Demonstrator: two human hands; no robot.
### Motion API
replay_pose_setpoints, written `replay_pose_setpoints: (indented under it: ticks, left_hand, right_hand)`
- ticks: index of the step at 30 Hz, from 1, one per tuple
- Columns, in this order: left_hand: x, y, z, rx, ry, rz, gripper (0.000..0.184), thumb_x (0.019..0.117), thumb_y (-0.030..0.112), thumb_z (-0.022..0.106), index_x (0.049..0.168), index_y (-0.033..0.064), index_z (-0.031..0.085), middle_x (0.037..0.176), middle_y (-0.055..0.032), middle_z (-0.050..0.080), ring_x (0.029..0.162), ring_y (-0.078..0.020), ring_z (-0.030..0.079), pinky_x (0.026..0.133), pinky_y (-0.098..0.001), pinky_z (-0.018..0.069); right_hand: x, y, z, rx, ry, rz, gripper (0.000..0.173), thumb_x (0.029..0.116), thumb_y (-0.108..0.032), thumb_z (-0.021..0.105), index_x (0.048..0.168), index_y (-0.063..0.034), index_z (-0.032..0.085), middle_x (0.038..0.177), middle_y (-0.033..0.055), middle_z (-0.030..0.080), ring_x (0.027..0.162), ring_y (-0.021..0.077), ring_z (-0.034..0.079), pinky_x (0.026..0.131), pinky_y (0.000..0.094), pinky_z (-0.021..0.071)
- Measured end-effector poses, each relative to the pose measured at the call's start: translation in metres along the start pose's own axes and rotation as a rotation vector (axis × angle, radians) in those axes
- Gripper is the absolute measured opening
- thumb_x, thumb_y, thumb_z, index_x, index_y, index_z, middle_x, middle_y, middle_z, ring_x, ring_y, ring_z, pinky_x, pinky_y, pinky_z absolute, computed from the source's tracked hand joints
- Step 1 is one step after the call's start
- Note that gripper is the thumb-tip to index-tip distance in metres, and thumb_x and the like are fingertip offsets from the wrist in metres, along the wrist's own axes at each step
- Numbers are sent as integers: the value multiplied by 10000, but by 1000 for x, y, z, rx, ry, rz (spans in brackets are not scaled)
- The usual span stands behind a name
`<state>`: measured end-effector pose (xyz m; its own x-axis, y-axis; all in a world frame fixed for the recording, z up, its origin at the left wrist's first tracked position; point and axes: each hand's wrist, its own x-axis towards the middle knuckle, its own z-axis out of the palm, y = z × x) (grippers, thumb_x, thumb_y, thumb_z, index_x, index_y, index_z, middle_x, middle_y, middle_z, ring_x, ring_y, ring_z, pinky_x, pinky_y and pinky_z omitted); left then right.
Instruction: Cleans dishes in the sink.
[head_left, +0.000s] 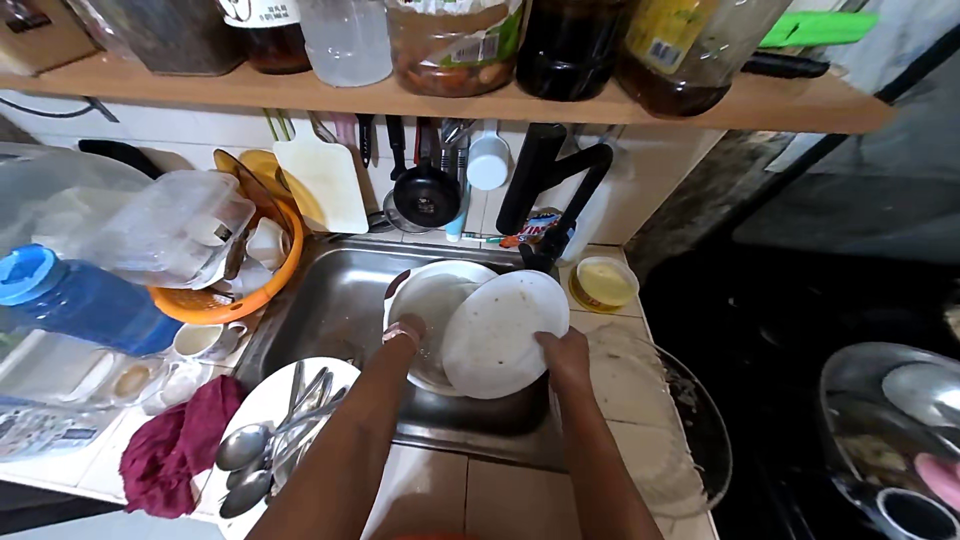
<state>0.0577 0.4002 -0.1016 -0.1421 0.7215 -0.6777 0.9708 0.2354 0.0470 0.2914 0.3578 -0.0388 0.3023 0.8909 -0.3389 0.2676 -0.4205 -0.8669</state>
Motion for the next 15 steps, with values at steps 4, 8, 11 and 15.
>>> replay_pose_setpoints:
  ticks: [4,8,11,15]
  left_hand:
    - [-4,0,-2,38,-4,0,346,1053,110,502,1312,-100,591,1437,-281,541,1364,-437,502,1089,-621,410]
    - [-21,1,-11,19,-10,-48,340,1046,121,522,1327,-55,597,1436,-251,554,1352,-421,517,1061,-628,423]
    - [-22,-3,-13,17,-7,-48,335,1021,123,563,1303,-52,613,1409,-252,573,1330,-425,533,1036,-654,427]
    - [-27,-7,-19,-76,-7,-88,344,998,142,585,1277,-56,623,1383,-259,586,1308,-427,544,1025,-669,421]
  right_hand:
    - [-2,-3,-11,-7,5,-17,312,965,-33,638,1249,89,594,1121,241,651,982,282,661,880,452,534]
    - [-8,-8,-21,8,21,-62,231,955,-19,644,1164,81,632,1033,199,662,888,225,655,815,405,540]
    - [-8,-9,-26,80,31,-87,216,939,9,636,1142,83,626,993,180,660,844,197,657,781,380,552]
    - [-9,-12,-30,170,34,-73,241,940,44,619,1176,93,611,1007,185,652,847,189,658,769,357,558]
